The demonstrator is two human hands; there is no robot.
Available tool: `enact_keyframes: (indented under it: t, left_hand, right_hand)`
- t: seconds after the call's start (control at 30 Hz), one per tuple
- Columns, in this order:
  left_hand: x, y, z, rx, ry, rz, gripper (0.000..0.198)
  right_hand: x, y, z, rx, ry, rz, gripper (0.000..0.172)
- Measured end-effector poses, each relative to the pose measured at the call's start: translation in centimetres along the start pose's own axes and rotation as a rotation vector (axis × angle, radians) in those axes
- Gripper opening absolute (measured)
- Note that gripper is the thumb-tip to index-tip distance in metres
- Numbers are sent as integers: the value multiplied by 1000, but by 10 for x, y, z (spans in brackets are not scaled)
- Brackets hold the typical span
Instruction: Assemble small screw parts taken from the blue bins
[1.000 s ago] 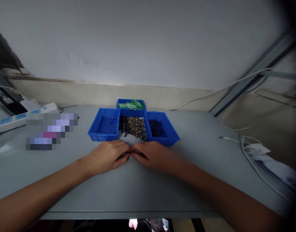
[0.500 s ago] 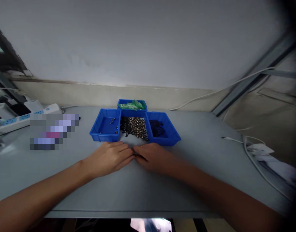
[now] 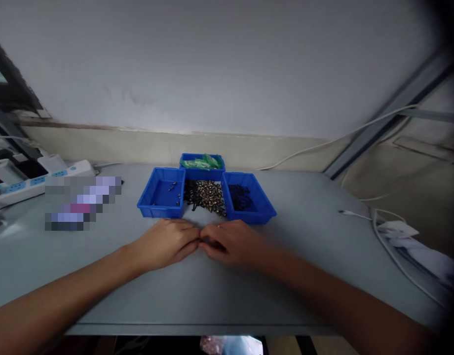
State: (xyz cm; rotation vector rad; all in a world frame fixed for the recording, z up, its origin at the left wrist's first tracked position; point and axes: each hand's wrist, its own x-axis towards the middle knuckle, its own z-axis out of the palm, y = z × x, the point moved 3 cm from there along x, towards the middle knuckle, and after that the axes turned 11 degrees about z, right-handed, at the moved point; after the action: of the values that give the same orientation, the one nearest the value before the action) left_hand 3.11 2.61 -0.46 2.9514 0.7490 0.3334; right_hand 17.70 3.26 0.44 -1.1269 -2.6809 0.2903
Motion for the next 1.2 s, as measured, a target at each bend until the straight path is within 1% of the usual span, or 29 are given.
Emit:
enact_keyframes:
  t: [0.07,0.17,0.27,0.4,0.47,0.6,0.7,0.8,0.93,1.03,1.1,1.2]
  left_hand:
    - [1,1,1,-6,15,-2,16]
    - [2,0,1,3,23,-26,20]
    - [0,-3,-3,60,36,-62,23]
    - [-3,-5,-8,128,97,-68,26]
    - [-4,-2,-8,135,125,-23,27]
    - [-3,8,-6,154,127,143,28]
    - [-2,11,-5,183,131,181,27]
    - [-3,9,-7,172,134,158,24]
    - [-4,2,-10,169,122,72,24]
    - [-5,-1,-9,151,102,24,25]
    - [-4,-3,-7,134,82,5,25]
    - [-4,-2,-3,111,44,14,23]
  right_hand:
    - [0,-1,0,9,16,-2,15]
    - [0,3,-2,17,31,52,13]
    - [1,7,-5,-1,17,106,11]
    - [3,10,-5,-44,31,143,11]
    - [3,10,-2,-56,23,127,11]
    - [4,6,7,-24,-26,50,8]
    - [4,4,8,14,-47,49,7]
    - [4,4,6,20,-55,68,9]
    - [3,7,0,-17,-22,128,10]
    - [2,11,-2,3,-5,175,8]
    - [2,12,-2,47,2,179,7]
    - [2,8,-2,114,-11,152,8]
